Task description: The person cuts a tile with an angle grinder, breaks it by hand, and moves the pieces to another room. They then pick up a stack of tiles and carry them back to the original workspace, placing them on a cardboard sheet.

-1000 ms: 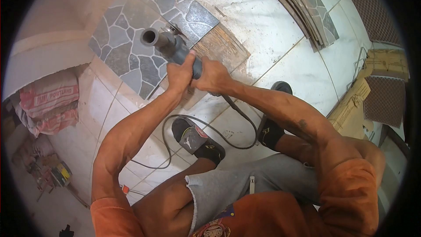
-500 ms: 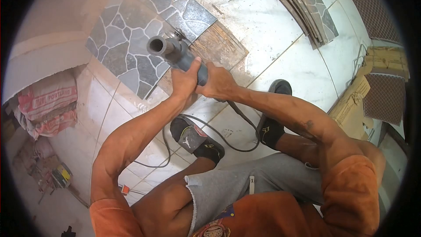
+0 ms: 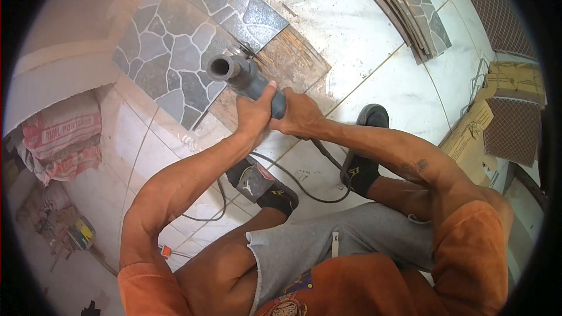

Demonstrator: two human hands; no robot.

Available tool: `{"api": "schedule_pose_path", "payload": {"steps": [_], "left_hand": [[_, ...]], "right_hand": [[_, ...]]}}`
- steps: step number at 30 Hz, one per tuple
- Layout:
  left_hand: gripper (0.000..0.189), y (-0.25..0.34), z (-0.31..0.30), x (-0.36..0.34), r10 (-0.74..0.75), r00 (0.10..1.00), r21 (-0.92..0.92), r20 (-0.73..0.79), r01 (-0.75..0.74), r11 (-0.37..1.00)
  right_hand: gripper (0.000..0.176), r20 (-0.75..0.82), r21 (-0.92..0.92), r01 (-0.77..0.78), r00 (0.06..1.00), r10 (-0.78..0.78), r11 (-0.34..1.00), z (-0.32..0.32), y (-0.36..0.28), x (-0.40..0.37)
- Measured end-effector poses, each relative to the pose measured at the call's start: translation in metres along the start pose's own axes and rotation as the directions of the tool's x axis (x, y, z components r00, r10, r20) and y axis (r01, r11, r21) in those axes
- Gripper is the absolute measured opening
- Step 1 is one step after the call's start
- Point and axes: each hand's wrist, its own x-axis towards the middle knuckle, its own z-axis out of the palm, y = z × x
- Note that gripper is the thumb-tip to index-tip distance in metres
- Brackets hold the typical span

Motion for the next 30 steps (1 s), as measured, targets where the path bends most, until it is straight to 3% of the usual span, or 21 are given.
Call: {"api": "schedule_pose_path", "payload": {"steps": [6,9,12,15,18,22,25,27,28,30], "left_hand": [[0.032,0.0,0.001,-0.008,-0.056,0.998,0.032,0.03,0.055,0.998],[0.037,-0.004,0.001,-0.009,-0.112,0.993,0.052,0.033,0.111,0.993],[0.044,-0.012,0.002,-0.01,-0.051,0.998,0.053,0.022,0.05,0.997],[0.049,-0.013,0.002,-0.013,-0.121,0.99,0.016,0.068,0.12,0.993],[0.033,-0.014,0.007,-0.019,-0.129,0.992,0.043,0.011,0.128,0.991],[0.034,-0.005,0.0,-0.021,-0.06,0.997,0.033,0.052,0.058,0.998],[0.039,0.017,-0.009,-0.016,-0.025,0.999,0.012,0.044,0.025,1.0],[0.036,0.046,-0.015,-0.015,0.012,1.0,-0.018,0.021,-0.012,1.0],[0.034,0.045,-0.025,0.002,0.142,0.99,0.075,0.014,-0.142,0.987],[0.035,0.053,-0.042,0.032,0.142,0.989,0.164,-0.042,-0.133,0.977]], "right_hand": [[0.063,0.011,-0.01,0.001,1.0,-0.001,1.0,-0.003,0.002,-0.007],[0.062,0.005,-0.013,0.003,1.0,-0.003,1.0,-0.003,0.004,-0.011],[0.062,0.007,-0.019,-0.003,1.0,0.003,1.0,-0.001,0.007,-0.015],[0.063,0.033,-0.024,-0.028,0.999,0.029,0.999,-0.001,0.011,-0.019],[0.063,0.025,-0.021,-0.06,0.998,0.061,0.998,0.001,0.011,-0.024],[0.063,0.023,0.034,-0.06,0.998,0.059,0.998,-0.001,0.001,-0.025],[0.062,-0.039,0.118,0.06,0.998,-0.056,0.991,-0.004,-0.014,-0.013],[0.063,-0.058,0.069,0.089,0.995,-0.085,0.994,-0.004,-0.03,0.004],[0.063,-0.069,0.043,0.104,0.993,-0.1,0.994,-0.006,-0.039,0.015],[0.064,-0.073,0.015,0.104,0.992,-0.103,0.994,-0.009,-0.056,0.039]]}}
